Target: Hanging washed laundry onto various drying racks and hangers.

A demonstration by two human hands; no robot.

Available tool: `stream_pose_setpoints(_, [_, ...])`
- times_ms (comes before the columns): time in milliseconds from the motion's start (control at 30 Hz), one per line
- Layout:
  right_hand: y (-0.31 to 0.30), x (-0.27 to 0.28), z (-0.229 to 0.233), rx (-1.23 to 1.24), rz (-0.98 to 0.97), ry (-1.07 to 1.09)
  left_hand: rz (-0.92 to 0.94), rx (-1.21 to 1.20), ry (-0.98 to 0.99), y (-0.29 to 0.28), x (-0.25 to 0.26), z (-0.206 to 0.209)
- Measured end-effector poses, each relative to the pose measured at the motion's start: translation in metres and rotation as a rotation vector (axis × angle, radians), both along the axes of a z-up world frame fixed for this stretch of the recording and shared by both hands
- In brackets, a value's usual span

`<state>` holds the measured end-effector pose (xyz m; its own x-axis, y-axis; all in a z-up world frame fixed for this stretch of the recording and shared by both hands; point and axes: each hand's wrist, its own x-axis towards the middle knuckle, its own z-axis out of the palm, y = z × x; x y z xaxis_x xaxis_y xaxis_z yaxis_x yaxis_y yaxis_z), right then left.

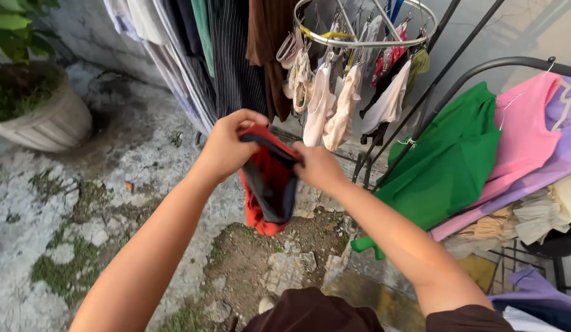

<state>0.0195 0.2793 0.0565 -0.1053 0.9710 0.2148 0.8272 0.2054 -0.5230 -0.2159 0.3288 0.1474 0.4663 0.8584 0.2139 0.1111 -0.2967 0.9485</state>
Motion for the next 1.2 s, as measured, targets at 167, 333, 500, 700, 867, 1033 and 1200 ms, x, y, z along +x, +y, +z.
stream_pose_setpoints(167, [0.019, 0.03, 0.047, 0.046, -0.228, -0.147, 0.366, 0.591, 0.611, 0.026, -0.055, -0.023])
stream_pose_setpoints(333, [0.032, 0.043, 0.081, -0.035, -0.239, -0.191, 0.424, 0.385, 0.856, 0.082, -0.058, -0.07])
stream_pose_setpoints(500, [0.088, 0.092, 0.086, -0.436, 0.112, -0.346, 0.076, -0.71, 0.06, 0.097, -0.008, -0.042])
stream_pose_setpoints(700, [0.164, 0.117, 0.183, 0.621, -0.196, -0.439, 0.049, -0.58, -0.08, 0.156, 0.041, -0.074])
stream_pose_setpoints(867, [0.26, 0.164, 0.215, 0.805, -0.341, -0.684, 0.153, -0.545, -0.135, 0.194, 0.048, -0.058])
stream_pose_setpoints(1033, [0.326, 0.213, 0.197, 0.66, -0.506, -0.799, 0.167, -0.561, -0.218, 0.219, 0.04, -0.05])
stream_pose_setpoints(1200, [0.328, 0.223, 0.197, 0.646, -0.614, -0.849, 0.13, -0.557, -0.204, 0.243, 0.034, -0.063])
